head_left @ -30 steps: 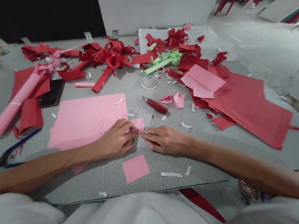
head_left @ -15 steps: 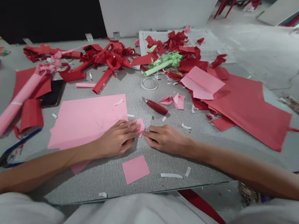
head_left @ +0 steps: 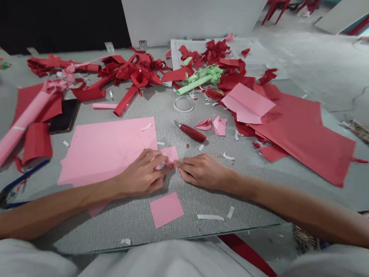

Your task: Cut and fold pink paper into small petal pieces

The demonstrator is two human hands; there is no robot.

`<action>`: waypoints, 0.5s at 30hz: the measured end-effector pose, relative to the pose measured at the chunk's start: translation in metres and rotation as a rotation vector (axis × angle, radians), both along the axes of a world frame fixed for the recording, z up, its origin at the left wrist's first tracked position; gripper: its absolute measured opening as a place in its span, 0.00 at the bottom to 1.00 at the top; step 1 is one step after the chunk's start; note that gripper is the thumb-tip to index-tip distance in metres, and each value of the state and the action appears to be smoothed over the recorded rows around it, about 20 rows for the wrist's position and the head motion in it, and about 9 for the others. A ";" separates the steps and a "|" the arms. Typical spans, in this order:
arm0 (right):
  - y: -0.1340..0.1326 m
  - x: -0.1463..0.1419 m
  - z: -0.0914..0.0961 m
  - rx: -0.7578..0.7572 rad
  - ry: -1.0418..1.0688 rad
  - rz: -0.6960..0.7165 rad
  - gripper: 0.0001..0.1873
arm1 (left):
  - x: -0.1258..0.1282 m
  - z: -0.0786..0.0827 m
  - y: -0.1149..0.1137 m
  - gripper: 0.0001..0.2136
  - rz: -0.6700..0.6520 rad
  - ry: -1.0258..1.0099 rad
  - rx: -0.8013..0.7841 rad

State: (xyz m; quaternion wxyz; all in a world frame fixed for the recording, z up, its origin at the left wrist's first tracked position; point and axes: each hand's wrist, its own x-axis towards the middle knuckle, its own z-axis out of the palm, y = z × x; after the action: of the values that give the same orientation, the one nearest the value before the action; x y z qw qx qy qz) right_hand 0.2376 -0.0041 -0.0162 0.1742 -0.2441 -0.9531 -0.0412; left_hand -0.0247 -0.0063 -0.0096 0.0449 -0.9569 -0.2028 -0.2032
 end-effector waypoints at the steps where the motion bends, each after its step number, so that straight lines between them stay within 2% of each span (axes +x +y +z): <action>1: 0.000 0.000 0.000 0.007 0.011 -0.004 0.19 | 0.001 0.001 -0.001 0.16 -0.004 -0.010 0.006; 9: -0.001 0.002 0.002 0.006 0.013 -0.081 0.17 | 0.004 0.005 -0.003 0.15 -0.044 0.013 -0.071; 15: 0.008 -0.004 0.000 -0.034 0.198 -0.299 0.15 | 0.005 0.002 -0.019 0.16 0.043 0.065 -0.147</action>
State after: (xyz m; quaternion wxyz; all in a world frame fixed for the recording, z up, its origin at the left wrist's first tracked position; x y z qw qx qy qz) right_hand 0.2340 0.0039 -0.0166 0.2549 -0.3889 -0.8849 -0.0265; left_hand -0.0195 -0.0258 -0.0074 -0.0146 -0.9590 -0.2363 -0.1556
